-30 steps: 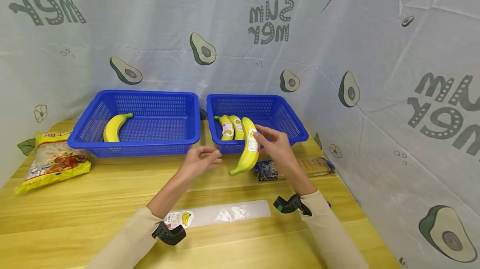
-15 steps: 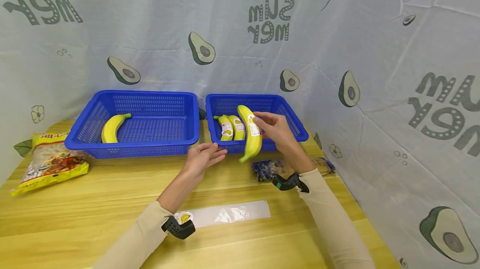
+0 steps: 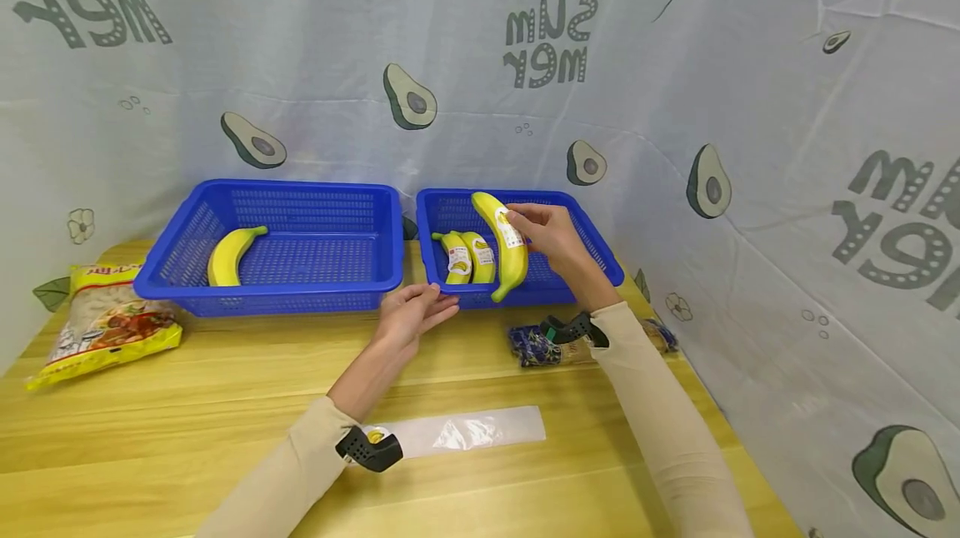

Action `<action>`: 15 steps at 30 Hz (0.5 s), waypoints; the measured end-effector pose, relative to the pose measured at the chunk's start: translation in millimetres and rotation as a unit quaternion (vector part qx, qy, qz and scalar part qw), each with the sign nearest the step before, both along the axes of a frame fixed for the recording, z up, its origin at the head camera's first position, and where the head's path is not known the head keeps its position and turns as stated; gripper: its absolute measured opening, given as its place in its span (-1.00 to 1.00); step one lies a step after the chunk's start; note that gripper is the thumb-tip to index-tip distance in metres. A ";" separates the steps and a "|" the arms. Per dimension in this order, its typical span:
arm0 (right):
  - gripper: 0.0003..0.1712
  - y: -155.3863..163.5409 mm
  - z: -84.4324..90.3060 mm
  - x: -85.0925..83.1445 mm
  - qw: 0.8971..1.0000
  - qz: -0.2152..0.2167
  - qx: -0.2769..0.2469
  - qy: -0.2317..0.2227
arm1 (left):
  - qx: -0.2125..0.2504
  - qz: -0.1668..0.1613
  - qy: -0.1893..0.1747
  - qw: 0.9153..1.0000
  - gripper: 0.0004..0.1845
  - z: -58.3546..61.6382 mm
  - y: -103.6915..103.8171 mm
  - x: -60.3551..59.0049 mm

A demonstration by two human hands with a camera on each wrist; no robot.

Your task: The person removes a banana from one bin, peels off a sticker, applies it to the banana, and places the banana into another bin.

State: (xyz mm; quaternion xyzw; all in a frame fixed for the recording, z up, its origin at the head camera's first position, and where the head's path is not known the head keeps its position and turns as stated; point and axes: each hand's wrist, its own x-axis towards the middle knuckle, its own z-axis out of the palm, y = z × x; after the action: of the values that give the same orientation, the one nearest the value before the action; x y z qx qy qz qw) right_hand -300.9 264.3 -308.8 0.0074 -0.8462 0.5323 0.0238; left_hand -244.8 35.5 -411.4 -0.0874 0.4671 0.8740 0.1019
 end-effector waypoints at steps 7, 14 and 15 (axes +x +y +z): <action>-0.52 -2.8 3.1 -16.7 1.000 -0.004 0.005 -0.009 | 0.016 0.010 -0.009 1.000 -0.89 2.2 1.9 -0.8; -0.50 -4.1 2.8 -33.3 0.999 -0.019 0.018 -0.025 | 0.040 0.018 -0.021 0.999 -0.94 2.0 2.2 -1.3; -0.50 -3.9 2.5 -36.1 0.999 -0.019 0.019 -0.027 | 0.041 0.019 -0.021 0.999 -0.94 1.9 1.9 -1.2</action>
State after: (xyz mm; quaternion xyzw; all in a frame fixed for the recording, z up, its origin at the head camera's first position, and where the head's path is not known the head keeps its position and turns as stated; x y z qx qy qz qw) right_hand -337.1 260.4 -306.4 -0.0226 -0.8564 0.5156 0.0108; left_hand -246.0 37.4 -409.5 -0.1102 0.4270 0.8921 0.0988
